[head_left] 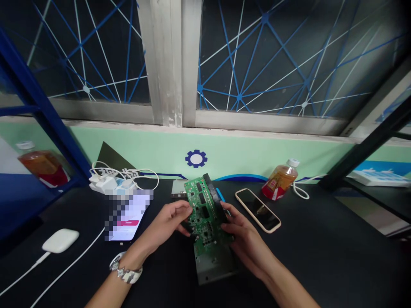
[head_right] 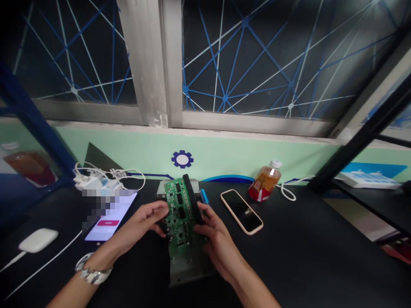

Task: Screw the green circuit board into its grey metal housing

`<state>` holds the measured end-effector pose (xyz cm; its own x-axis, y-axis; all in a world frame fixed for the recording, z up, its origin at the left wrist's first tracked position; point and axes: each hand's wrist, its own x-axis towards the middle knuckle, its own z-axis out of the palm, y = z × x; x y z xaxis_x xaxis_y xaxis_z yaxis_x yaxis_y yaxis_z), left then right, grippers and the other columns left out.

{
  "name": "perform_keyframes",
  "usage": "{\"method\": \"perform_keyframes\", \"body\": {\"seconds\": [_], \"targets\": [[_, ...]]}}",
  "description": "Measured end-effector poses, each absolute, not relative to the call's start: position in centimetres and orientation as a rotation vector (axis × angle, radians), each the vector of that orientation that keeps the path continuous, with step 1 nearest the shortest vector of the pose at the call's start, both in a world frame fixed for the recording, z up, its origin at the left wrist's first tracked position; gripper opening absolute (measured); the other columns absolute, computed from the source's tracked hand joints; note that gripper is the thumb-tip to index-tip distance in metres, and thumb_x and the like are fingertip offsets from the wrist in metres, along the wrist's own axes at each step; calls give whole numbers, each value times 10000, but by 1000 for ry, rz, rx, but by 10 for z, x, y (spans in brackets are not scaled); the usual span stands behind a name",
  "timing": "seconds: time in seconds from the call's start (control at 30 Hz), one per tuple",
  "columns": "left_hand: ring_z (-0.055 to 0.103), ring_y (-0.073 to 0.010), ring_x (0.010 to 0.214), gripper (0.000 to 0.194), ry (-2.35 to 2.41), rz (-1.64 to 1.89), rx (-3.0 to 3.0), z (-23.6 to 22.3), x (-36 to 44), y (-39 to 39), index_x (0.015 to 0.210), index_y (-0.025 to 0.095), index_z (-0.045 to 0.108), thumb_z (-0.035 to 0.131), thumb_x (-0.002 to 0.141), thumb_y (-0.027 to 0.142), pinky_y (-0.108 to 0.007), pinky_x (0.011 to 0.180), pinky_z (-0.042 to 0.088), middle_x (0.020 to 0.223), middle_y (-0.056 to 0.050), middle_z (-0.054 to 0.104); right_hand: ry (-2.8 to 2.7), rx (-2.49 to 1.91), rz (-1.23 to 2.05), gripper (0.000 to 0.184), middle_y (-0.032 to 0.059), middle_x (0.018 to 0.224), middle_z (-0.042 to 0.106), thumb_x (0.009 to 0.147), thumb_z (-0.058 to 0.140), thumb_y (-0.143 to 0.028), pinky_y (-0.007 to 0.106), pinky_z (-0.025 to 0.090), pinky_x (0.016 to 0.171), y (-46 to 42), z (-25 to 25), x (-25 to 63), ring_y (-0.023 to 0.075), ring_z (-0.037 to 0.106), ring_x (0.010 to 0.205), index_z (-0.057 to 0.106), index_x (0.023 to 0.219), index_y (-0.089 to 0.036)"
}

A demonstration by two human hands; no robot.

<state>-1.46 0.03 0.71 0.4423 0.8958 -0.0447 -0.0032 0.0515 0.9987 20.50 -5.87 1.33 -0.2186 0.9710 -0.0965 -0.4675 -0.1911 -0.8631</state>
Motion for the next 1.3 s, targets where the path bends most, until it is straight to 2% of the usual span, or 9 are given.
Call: {"method": "perform_keyframes", "body": {"seconds": [0.1, 0.2, 0.3, 0.43, 0.57, 0.77, 0.97, 1.07, 1.3], "targets": [[510, -130, 658, 295, 866, 882, 1334, 5, -12, -1, 890, 161, 615, 637, 846, 452, -265, 581, 540, 707, 15, 511, -1032, -935, 1519, 545, 64, 1318, 602, 821, 676, -238, 389, 454, 961, -56, 9, 207, 250, 584, 1163, 524, 1342, -282], [568, -146, 682, 300, 907, 883, 1336, -2, -12, 2, 938, 161, 631, 633, 854, 449, -272, 618, 528, 745, -6, 591, -1257, -938, 1409, 621, 69, 1344, 584, 834, 691, -276, 409, 397, 1038, -62, 9, 205, 249, 542, 1222, 464, 1412, -295], [630, -183, 766, 348, 913, 897, 1325, -9, -9, 3, 1045, 166, 657, 627, 857, 457, -293, 678, 524, 883, -57, 682, -1455, -923, 1380, 754, 73, 1418, 509, 827, 690, -240, 406, 483, 942, -73, 13, 199, 270, 539, 1219, 331, 1483, -339], [648, -211, 836, 375, 853, 927, 1333, -11, -1, 0, 1092, 156, 675, 613, 870, 452, -297, 721, 509, 995, -96, 709, -1652, -997, 1242, 941, 54, 1516, 364, 707, 789, -191, 337, 553, 802, -83, 16, 195, 290, 487, 1249, 299, 1484, -396], [639, -206, 858, 378, 872, 902, 1345, -9, 2, -1, 1118, 159, 667, 602, 880, 445, -277, 715, 500, 999, -89, 706, -1695, -1009, 1195, 971, 54, 1486, 391, 688, 810, -189, 323, 556, 807, -84, 19, 196, 265, 497, 1223, 294, 1482, -402], [598, -178, 796, 377, 972, 898, 1341, -6, -12, 6, 1083, 163, 659, 629, 852, 460, -247, 644, 488, 940, -58, 660, -1648, -1029, 1271, 838, 72, 1321, 536, 806, 719, -240, 280, 539, 728, -76, 17, 207, 193, 602, 1004, 262, 1498, -361], [445, -107, 635, 337, 986, 953, 1403, -1, -15, 4, 1021, 154, 653, 632, 854, 445, -186, 525, 359, 765, 4, 546, -1575, -1241, 1120, 568, 46, 950, 639, 882, 613, -316, 281, 518, 645, -59, -4, 215, 160, 607, 758, 421, 1407, -219], [444, -111, 668, 306, 975, 965, 1418, -2, -12, 2, 992, 157, 650, 633, 859, 432, -198, 573, 370, 779, 6, 546, -1613, -1260, 1000, 515, 46, 905, 652, 876, 606, -300, 280, 523, 660, -56, -7, 216, 169, 619, 766, 454, 1354, -184], [556, -168, 833, 287, 811, 720, 1396, 5, -20, -3, 1010, 158, 662, 644, 863, 403, -273, 750, 437, 911, -41, 644, -1705, -1172, 831, 400, 90, 1047, 671, 921, 519, -250, 305, 533, 816, -57, 3, 214, 189, 657, 921, 455, 1313, -200]]}}
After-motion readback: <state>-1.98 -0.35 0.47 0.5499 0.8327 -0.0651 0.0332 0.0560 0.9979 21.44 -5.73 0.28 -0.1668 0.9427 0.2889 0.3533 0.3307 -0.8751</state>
